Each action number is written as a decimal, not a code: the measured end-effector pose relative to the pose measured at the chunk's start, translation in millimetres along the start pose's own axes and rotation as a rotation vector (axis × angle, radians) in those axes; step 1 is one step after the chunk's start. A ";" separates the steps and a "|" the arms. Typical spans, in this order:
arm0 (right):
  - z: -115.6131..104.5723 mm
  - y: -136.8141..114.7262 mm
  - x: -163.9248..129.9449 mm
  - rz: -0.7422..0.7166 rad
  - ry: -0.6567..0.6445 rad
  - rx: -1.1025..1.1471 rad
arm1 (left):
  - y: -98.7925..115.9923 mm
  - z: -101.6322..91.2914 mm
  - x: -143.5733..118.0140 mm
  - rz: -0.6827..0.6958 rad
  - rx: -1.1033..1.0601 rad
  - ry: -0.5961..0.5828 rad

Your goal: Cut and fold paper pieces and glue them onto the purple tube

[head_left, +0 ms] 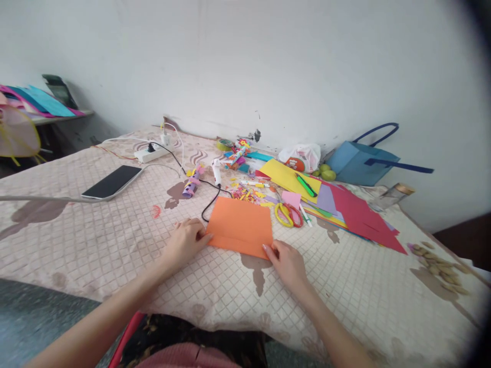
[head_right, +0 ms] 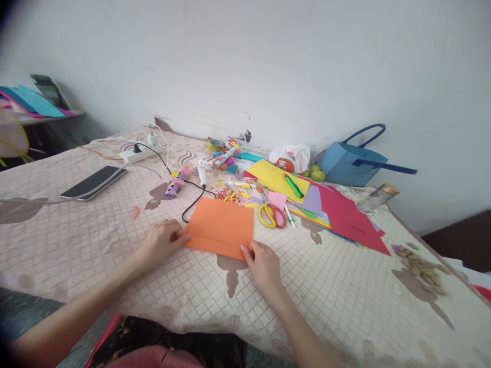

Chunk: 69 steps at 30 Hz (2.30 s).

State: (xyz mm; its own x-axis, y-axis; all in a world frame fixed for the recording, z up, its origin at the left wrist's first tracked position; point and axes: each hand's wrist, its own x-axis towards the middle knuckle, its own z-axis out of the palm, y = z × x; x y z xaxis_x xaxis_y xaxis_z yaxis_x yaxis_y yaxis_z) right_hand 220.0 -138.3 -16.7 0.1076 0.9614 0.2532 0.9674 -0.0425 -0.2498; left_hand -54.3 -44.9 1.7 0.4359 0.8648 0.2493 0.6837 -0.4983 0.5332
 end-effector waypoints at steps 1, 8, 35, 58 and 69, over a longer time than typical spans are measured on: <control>0.3 0.7 -0.6 0.006 0.001 -0.008 | 1.1 -0.2 -1.1 0.001 0.026 -0.003; 3.6 2.1 -0.1 0.029 0.036 -0.053 | 5.9 2.9 -4.6 0.017 0.184 0.017; -7.1 1.3 -3.0 0.064 -0.025 0.115 | -1.3 3.4 -7.5 0.026 0.056 0.004; 0.3 -1.8 -4.6 0.037 0.025 -0.084 | 6.1 4.9 -8.8 -0.010 0.176 0.030; 0.6 -3.0 -5.0 0.028 0.042 -0.106 | 6.7 4.2 -9.8 -0.010 0.161 0.035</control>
State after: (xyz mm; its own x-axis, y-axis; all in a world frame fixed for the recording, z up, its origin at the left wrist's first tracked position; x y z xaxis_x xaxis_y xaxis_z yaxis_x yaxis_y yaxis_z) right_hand 216.4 -142.8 -17.8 0.1426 0.9472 0.2872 0.9823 -0.0999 -0.1581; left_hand -51.6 -57.0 -0.5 0.4102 0.8699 0.2740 0.7739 -0.4910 0.4001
